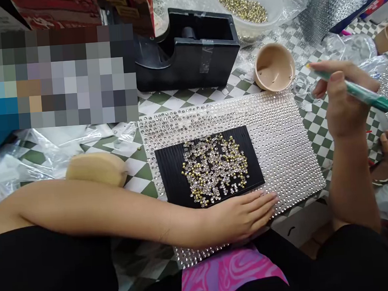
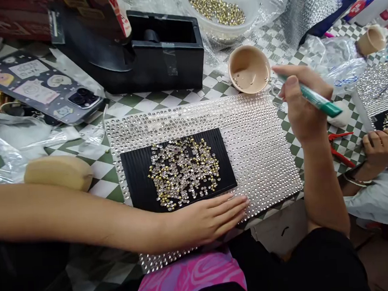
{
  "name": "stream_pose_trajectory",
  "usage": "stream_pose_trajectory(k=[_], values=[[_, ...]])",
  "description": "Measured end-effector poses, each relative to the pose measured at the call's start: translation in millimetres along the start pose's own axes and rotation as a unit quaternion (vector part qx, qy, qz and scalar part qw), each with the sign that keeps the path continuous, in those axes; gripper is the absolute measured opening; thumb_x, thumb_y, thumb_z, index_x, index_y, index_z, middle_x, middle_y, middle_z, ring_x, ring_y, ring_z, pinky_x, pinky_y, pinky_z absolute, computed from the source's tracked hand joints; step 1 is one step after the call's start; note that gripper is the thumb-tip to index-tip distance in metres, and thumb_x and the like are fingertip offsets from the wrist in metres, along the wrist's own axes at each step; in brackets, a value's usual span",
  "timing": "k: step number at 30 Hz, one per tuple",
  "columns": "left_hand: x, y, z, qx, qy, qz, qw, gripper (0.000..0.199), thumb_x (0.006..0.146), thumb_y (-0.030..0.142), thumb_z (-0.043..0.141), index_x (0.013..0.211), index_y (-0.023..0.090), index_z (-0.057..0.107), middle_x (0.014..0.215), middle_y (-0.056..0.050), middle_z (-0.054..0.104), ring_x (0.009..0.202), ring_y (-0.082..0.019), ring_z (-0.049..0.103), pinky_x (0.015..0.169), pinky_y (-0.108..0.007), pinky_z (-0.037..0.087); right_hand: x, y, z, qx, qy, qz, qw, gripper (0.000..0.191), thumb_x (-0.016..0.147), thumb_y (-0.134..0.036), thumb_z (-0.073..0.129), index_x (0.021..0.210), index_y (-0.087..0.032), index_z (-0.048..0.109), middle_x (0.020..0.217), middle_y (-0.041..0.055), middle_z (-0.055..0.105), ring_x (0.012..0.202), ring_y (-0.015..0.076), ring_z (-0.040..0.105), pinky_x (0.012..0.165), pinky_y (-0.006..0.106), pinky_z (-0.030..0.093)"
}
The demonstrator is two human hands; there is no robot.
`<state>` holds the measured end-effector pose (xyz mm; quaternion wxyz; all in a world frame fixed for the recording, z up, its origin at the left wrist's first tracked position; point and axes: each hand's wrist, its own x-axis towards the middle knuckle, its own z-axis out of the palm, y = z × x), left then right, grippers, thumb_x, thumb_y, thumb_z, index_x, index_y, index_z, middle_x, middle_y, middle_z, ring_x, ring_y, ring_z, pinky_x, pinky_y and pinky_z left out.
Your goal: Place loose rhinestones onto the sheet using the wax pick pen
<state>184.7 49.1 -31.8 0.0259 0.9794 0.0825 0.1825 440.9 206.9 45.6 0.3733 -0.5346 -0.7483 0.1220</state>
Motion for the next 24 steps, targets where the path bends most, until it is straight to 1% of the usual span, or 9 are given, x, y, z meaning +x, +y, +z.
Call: stream_pose_trajectory(k=[1,3,5,6,9,12,15,19,24], values=[[-1,1,0.9,-0.003,0.001,0.001,1.0,0.047,0.099,0.025,0.037,0.139,0.013,0.058,0.152,-0.008,0.053,0.146,-0.019,0.047,0.124,-0.029,0.041,-4,-19,7,0.03,0.004,0.005,1.0,0.031,0.101,-0.042,0.049,0.114,-0.034,0.077,0.084,0.0049,0.069,0.074,0.0165,0.06,0.073,0.039,0.049],[-2,2,1.1,-0.012,0.007,0.002,1.0,0.045,0.1,0.025,0.037,0.138,0.012,0.059,0.15,-0.011,0.055,0.143,-0.02,0.05,0.124,-0.03,0.041,-12,-49,25,0.106,-0.017,-0.019,0.994,0.025,0.098,-0.041,0.054,0.104,-0.041,0.078,0.085,0.0023,0.071,0.068,0.0171,0.059,0.064,0.042,0.051],[-2,2,0.7,-0.029,0.009,0.011,0.999,0.044,0.1,0.024,0.038,0.136,0.012,0.06,0.147,-0.013,0.057,0.141,-0.022,0.053,0.122,-0.032,0.043,-20,-64,43,0.182,-0.083,-0.041,0.979,0.023,0.092,-0.04,0.059,0.105,-0.05,0.074,0.089,-0.0022,0.074,0.064,0.0176,0.06,0.054,0.044,0.051],[-2,2,0.8,-0.037,0.01,0.014,0.999,0.043,0.1,0.024,0.039,0.135,0.012,0.06,0.146,-0.013,0.058,0.14,-0.023,0.054,0.122,-0.033,0.044,-24,-66,52,0.208,-0.104,-0.044,0.972,0.024,0.09,-0.038,0.059,0.106,-0.05,0.072,0.09,-0.0032,0.074,0.066,0.0181,0.062,0.053,0.044,0.052],[-3,3,2.6,-0.051,0.011,0.011,0.999,0.043,0.099,0.025,0.039,0.134,0.012,0.061,0.146,-0.013,0.059,0.139,-0.024,0.055,0.12,-0.034,0.046,-34,-58,71,0.249,-0.158,-0.044,0.955,0.03,0.08,-0.025,0.066,0.108,-0.036,0.069,0.095,-0.0015,0.072,0.079,0.0188,0.067,0.065,0.041,0.059],[-4,4,4.7,-0.056,0.01,0.0,0.998,0.043,0.098,0.025,0.04,0.134,0.014,0.061,0.147,-0.011,0.058,0.14,-0.023,0.054,0.12,-0.033,0.045,-42,-45,80,0.254,-0.18,-0.046,0.949,0.034,0.079,-0.017,0.065,0.111,-0.027,0.066,0.099,0.0004,0.071,0.085,0.0173,0.067,0.075,0.038,0.057],[-4,5,5.2,-0.059,0.009,-0.008,0.998,0.043,0.098,0.025,0.04,0.134,0.016,0.061,0.147,-0.009,0.058,0.14,-0.021,0.054,0.12,-0.032,0.045,-47,-38,83,0.283,-0.185,-0.053,0.94,0.034,0.08,-0.014,0.063,0.113,-0.025,0.065,0.1,0.0019,0.07,0.084,0.0156,0.065,0.076,0.036,0.054],[-3,5,4.3,-0.062,0.007,-0.008,0.998,0.044,0.097,0.025,0.039,0.134,0.016,0.062,0.147,-0.009,0.058,0.139,-0.021,0.055,0.12,-0.032,0.045,-52,-35,87,0.31,-0.151,-0.056,0.937,0.026,0.077,-0.013,0.065,0.1,-0.025,0.064,0.087,0.0005,0.065,0.081,0.0155,0.062,0.07,0.033,0.05],[-4,4,3.7,-0.067,0.006,-0.006,0.998,0.044,0.097,0.025,0.039,0.134,0.015,0.061,0.147,-0.01,0.058,0.14,-0.022,0.054,0.119,-0.032,0.045,-59,-31,90,0.294,-0.188,-0.043,0.936,0.022,0.08,-0.018,0.065,0.099,-0.028,0.065,0.082,0.0008,0.067,0.075,0.0172,0.064,0.067,0.035,0.052]])
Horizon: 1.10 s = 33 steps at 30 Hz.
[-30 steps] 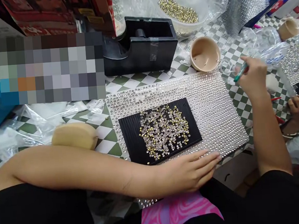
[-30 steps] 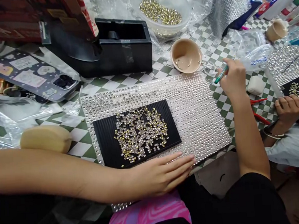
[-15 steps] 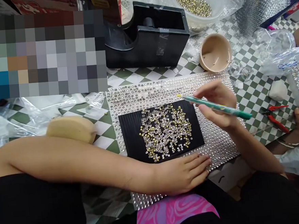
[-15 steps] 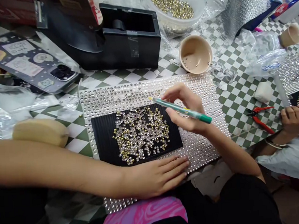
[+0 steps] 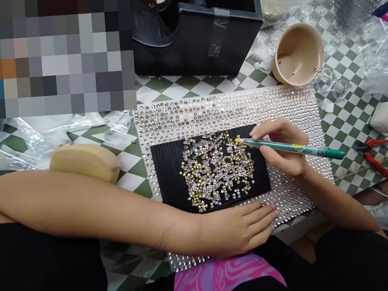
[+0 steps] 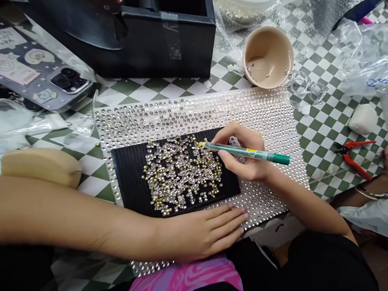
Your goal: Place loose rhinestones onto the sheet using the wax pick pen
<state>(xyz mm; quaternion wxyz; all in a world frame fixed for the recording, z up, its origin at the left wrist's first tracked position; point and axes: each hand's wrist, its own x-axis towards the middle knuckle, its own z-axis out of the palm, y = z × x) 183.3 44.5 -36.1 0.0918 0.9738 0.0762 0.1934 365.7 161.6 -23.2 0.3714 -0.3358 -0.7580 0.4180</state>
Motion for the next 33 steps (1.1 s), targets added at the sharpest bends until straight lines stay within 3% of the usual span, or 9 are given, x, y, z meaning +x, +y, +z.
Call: stream_pose_trajectory(k=[7,11,16,26,33], values=[[0,0,3.1,-0.011,0.018,-0.005,1.0,0.042,0.097,0.026,0.04,0.131,0.014,0.063,0.145,-0.011,0.06,0.139,-0.022,0.055,0.118,-0.033,0.045,-2,-3,2,-0.019,0.019,-0.001,1.0,0.008,0.078,-0.021,0.064,0.083,-0.027,0.066,0.066,-0.0016,0.064,0.061,0.0159,0.062,0.073,0.04,0.058],[0,0,5.5,-0.015,0.017,-0.006,1.0,0.043,0.097,0.025,0.038,0.131,0.014,0.062,0.146,-0.01,0.059,0.14,-0.023,0.054,0.118,-0.033,0.044,-2,-5,3,-0.023,0.024,0.016,0.999,0.008,0.081,-0.02,0.065,0.085,-0.026,0.067,0.073,-0.0019,0.067,0.055,0.0127,0.06,0.067,0.037,0.057],[-1,1,7.1,-0.021,0.022,-0.001,1.0,0.044,0.096,0.026,0.039,0.132,0.013,0.061,0.146,-0.012,0.059,0.14,-0.024,0.054,0.119,-0.035,0.043,1,-3,3,-0.024,-0.014,-0.003,1.0,0.009,0.081,-0.016,0.065,0.083,-0.025,0.067,0.067,-0.0025,0.065,0.058,0.0125,0.059,0.063,0.034,0.053],[0,-2,-2.2,-0.002,-0.012,0.008,1.0,0.044,0.099,0.026,0.037,0.135,0.016,0.06,0.149,-0.009,0.057,0.141,-0.022,0.053,0.12,-0.033,0.045,1,-6,4,0.009,0.008,0.043,0.999,0.005,0.085,-0.02,0.065,0.084,-0.024,0.065,0.065,-0.0037,0.065,0.052,0.0102,0.06,0.048,0.028,0.045],[1,-2,-2.2,-0.001,-0.018,0.006,1.0,0.044,0.099,0.025,0.036,0.135,0.016,0.059,0.15,-0.009,0.056,0.142,-0.022,0.052,0.121,-0.033,0.043,4,-8,4,-0.02,-0.011,0.057,0.998,0.009,0.087,-0.023,0.066,0.078,-0.022,0.063,0.059,-0.0035,0.063,0.052,0.0103,0.058,0.049,0.028,0.045]])
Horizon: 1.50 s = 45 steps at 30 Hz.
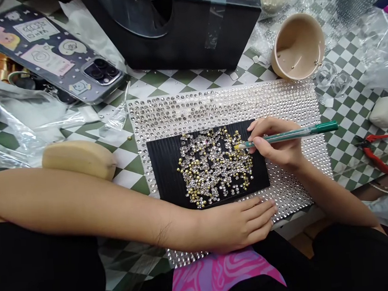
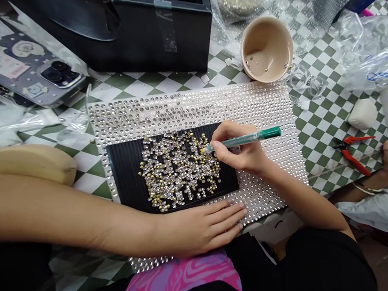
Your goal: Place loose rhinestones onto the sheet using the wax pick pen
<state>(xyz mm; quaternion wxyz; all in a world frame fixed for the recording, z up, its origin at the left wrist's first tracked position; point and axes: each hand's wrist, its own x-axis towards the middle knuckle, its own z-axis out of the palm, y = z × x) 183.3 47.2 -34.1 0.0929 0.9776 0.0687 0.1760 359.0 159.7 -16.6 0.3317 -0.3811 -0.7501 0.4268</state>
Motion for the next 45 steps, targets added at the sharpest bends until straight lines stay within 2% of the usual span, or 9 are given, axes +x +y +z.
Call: stream_pose_trajectory(k=[8,17,21,25,39,45], values=[[-0.7,0.1,0.1,-0.002,-0.001,0.002,1.0,0.044,0.1,0.024,0.035,0.136,0.016,0.059,0.15,-0.009,0.056,0.142,-0.021,0.051,0.121,-0.033,0.042,1.1,-1.9,0.8,0.05,0.027,0.009,0.998,0.011,0.088,-0.025,0.066,0.078,-0.023,0.063,0.06,-0.0041,0.064,0.05,0.0097,0.061,0.047,0.026,0.047],[-1.0,1.1,0.4,-0.006,-0.001,0.0,1.0,0.043,0.1,0.026,0.038,0.136,0.016,0.059,0.15,-0.009,0.056,0.142,-0.022,0.051,0.122,-0.034,0.042,1.4,-2.8,-0.8,0.012,-0.004,0.034,0.999,0.016,0.089,-0.03,0.067,0.076,-0.022,0.062,0.058,-0.0034,0.065,0.051,0.0099,0.059,0.048,0.027,0.047],[-0.8,0.8,0.4,-0.009,-0.003,-0.001,1.0,0.043,0.1,0.026,0.037,0.136,0.015,0.059,0.15,-0.01,0.055,0.143,-0.022,0.051,0.122,-0.034,0.042,1.7,-3.4,-0.4,0.035,0.011,0.038,0.999,0.015,0.089,-0.03,0.067,0.077,-0.022,0.063,0.059,-0.0033,0.065,0.05,0.0102,0.06,0.051,0.027,0.05],[-0.6,0.9,0.8,-0.009,-0.001,0.0,1.0,0.044,0.1,0.026,0.037,0.136,0.016,0.059,0.15,-0.01,0.055,0.143,-0.022,0.051,0.121,-0.033,0.042,2.5,-4.3,0.1,0.056,0.021,0.034,0.998,0.015,0.089,-0.03,0.068,0.077,-0.022,0.064,0.058,-0.0034,0.065,0.05,0.01,0.061,0.049,0.026,0.05],[-0.7,1.1,2.8,-0.001,0.006,0.0,1.0,0.043,0.099,0.025,0.038,0.135,0.017,0.06,0.149,-0.009,0.057,0.142,-0.022,0.052,0.121,-0.033,0.043,2.6,-4.0,0.7,0.019,0.008,0.024,0.999,0.013,0.09,-0.026,0.066,0.078,-0.023,0.063,0.06,-0.0033,0.066,0.053,0.0099,0.062,0.047,0.025,0.048],[-0.6,1.4,3.3,0.006,0.007,0.0,1.0,0.043,0.1,0.026,0.037,0.135,0.017,0.06,0.149,-0.009,0.057,0.141,-0.021,0.052,0.121,-0.033,0.043,3.3,-5.5,2.3,0.04,0.025,0.014,0.999,0.013,0.091,-0.025,0.066,0.078,-0.023,0.064,0.06,-0.0037,0.066,0.054,0.0097,0.063,0.048,0.025,0.05]])
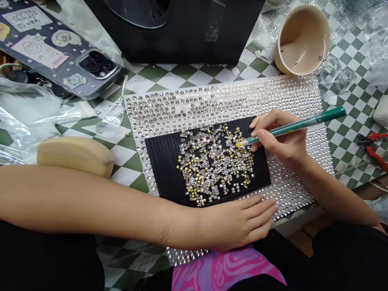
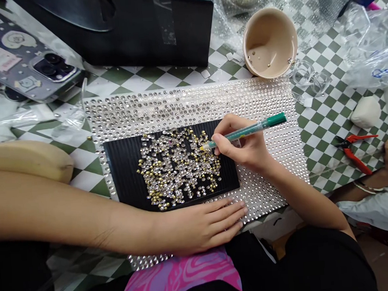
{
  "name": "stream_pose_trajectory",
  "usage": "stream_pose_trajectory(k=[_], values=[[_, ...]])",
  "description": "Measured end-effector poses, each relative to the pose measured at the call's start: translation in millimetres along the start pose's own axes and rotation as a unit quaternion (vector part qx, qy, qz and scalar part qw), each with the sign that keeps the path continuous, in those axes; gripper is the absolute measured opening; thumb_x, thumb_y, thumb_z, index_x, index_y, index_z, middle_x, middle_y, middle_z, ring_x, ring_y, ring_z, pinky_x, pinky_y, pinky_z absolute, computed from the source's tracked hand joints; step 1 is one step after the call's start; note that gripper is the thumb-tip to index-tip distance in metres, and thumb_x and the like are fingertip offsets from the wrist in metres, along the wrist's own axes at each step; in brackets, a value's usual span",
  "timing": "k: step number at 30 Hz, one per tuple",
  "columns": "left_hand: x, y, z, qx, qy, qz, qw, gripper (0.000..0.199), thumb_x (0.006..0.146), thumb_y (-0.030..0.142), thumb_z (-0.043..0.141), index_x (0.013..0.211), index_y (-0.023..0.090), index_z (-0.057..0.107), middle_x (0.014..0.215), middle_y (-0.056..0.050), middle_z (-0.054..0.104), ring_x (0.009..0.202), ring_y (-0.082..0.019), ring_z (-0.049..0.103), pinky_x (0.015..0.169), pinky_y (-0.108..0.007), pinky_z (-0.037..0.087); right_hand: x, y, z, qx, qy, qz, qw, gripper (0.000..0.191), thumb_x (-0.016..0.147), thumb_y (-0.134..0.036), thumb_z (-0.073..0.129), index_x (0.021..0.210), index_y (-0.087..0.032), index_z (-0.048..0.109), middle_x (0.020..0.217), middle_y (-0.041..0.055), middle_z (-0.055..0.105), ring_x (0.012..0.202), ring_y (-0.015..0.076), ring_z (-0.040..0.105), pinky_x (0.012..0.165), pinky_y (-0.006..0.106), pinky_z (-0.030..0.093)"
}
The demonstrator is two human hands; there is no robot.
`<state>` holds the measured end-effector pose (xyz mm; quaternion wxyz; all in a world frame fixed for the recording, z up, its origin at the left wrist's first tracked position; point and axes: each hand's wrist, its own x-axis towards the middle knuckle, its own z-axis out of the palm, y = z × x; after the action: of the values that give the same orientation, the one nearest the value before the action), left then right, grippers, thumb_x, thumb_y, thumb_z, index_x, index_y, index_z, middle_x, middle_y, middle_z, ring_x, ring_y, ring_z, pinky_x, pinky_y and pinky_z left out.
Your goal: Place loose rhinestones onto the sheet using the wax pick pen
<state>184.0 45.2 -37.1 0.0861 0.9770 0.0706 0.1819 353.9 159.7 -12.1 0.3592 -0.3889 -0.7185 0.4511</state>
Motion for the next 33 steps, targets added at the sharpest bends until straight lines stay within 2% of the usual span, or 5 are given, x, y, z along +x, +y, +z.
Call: stream_pose_trajectory(k=[12,17,25,30,33], values=[[0,0,-2.7,-0.002,-0.01,0.0,1.0,0.044,0.1,0.024,0.036,0.137,0.017,0.058,0.15,-0.009,0.055,0.143,-0.021,0.051,0.122,-0.033,0.041,-1,4,0,-0.017,-0.007,-0.02,1.0,0.011,0.09,-0.025,0.067,0.079,-0.023,0.065,0.06,-0.005,0.067,0.053,0.0101,0.064,0.054,0.027,0.053],[0,1,-4.0,-0.003,-0.015,-0.002,1.0,0.044,0.099,0.025,0.039,0.136,0.017,0.059,0.151,-0.009,0.054,0.144,-0.021,0.05,0.122,-0.032,0.04,5,6,-4,0.025,0.09,-0.048,0.994,0.014,0.09,-0.026,0.069,0.077,-0.022,0.064,0.06,-0.0065,0.063,0.048,0.008,0.063,0.054,0.025,0.055],[1,-2,-6.9,0.001,-0.033,0.004,0.999,0.045,0.1,0.026,0.038,0.14,0.018,0.056,0.153,-0.009,0.053,0.145,-0.02,0.048,0.123,-0.032,0.04,24,12,-24,-0.045,0.287,-0.144,0.946,0.015,0.087,-0.027,0.072,0.074,-0.024,0.065,0.058,-0.0032,0.055,0.041,0.0102,0.054,0.033,0.03,0.037],[1,-3,-6.1,-0.012,-0.03,0.011,0.999,0.046,0.098,0.028,0.039,0.138,0.016,0.058,0.152,-0.01,0.053,0.144,-0.021,0.05,0.122,-0.032,0.042,28,28,-27,-0.105,0.269,-0.107,0.952,0.022,0.093,-0.035,0.067,0.077,-0.023,0.06,0.071,-0.0026,0.055,0.053,0.0096,0.062,0.044,0.029,0.049],[1,-2,-3.8,-0.017,-0.024,0.007,1.0,0.046,0.098,0.028,0.04,0.138,0.016,0.057,0.152,-0.01,0.054,0.144,-0.022,0.049,0.123,-0.033,0.042,32,37,-27,-0.112,0.269,-0.125,0.948,0.032,0.09,-0.044,0.072,0.074,-0.019,0.058,0.068,-0.004,0.056,0.05,0.0078,0.063,0.042,0.024,0.046]])
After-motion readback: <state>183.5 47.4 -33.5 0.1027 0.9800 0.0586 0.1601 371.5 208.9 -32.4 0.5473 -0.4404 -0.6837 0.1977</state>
